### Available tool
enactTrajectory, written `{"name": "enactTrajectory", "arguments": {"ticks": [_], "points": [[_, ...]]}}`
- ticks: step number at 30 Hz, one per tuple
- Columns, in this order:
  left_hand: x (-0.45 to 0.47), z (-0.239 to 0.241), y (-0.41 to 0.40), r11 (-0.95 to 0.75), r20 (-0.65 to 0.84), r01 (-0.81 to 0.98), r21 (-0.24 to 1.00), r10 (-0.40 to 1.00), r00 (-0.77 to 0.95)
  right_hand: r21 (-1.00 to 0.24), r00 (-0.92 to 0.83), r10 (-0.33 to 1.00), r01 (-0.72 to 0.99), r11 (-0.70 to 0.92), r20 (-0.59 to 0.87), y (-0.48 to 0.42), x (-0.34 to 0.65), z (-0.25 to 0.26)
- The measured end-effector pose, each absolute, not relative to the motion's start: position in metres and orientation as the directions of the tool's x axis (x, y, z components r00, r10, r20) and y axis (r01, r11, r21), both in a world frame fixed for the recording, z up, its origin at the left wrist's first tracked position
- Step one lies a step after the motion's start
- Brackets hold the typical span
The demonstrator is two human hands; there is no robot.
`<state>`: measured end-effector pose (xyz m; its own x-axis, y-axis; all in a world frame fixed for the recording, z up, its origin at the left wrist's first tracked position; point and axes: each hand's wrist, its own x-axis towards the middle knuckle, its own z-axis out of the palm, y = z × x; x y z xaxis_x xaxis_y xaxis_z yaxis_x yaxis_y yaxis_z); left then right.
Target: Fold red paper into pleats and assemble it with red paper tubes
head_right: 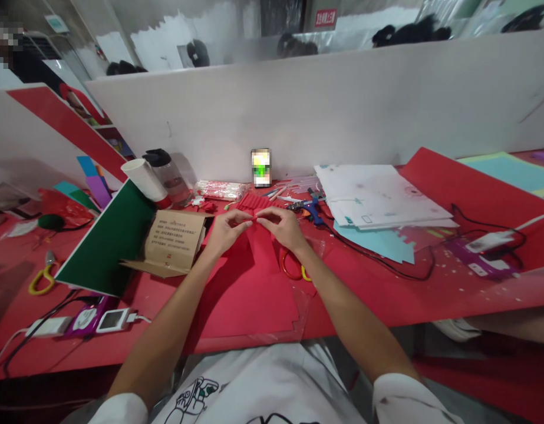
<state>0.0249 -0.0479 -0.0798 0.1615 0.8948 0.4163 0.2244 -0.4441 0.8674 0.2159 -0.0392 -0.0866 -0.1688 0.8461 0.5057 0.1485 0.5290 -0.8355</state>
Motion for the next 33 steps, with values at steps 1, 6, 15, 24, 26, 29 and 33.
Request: {"name": "enactTrajectory", "arguments": {"ticks": [1, 6, 15, 24, 26, 29, 33], "points": [[0.0248, -0.0800, -0.0479, -0.446, 0.419, 0.223, 0.867, 0.894, 0.159, -0.835, -0.171, 0.846, 0.151, 0.529, 0.505, -0.0390, 0.2161, -0.0867], [0.0242, -0.0809, -0.0474, -0.458, 0.433, 0.240, 0.856, 0.889, 0.152, -0.819, -0.170, 0.838, 0.182, 0.544, 0.519, -0.0391, 0.2170, -0.0861], [0.0266, -0.0753, -0.0529, -0.491, 0.462, 0.313, 0.813, 0.871, 0.168, -0.808, -0.157, 0.829, 0.188, 0.558, 0.537, -0.0394, 0.2180, -0.0850], [0.0276, -0.0786, -0.0509, -0.464, 0.429, 0.304, 0.832, 0.886, 0.177, -0.805, -0.241, 0.824, 0.198, 0.559, 0.513, -0.0415, 0.2150, -0.0848], [0.0273, -0.0790, -0.0502, -0.451, 0.411, 0.321, 0.833, 0.892, 0.186, -0.803, -0.243, 0.825, 0.210, 0.558, 0.510, -0.0424, 0.2146, -0.0847], [0.0260, -0.0796, -0.0493, -0.447, 0.396, 0.359, 0.819, 0.894, 0.210, -0.805, -0.252, 0.828, 0.214, 0.553, 0.501, -0.0425, 0.2142, -0.0859], [0.0235, -0.0815, -0.0481, -0.445, 0.390, 0.422, 0.790, 0.895, 0.215, -0.818, -0.249, 0.838, 0.206, 0.536, 0.486, -0.0402, 0.2139, -0.0895]]}}
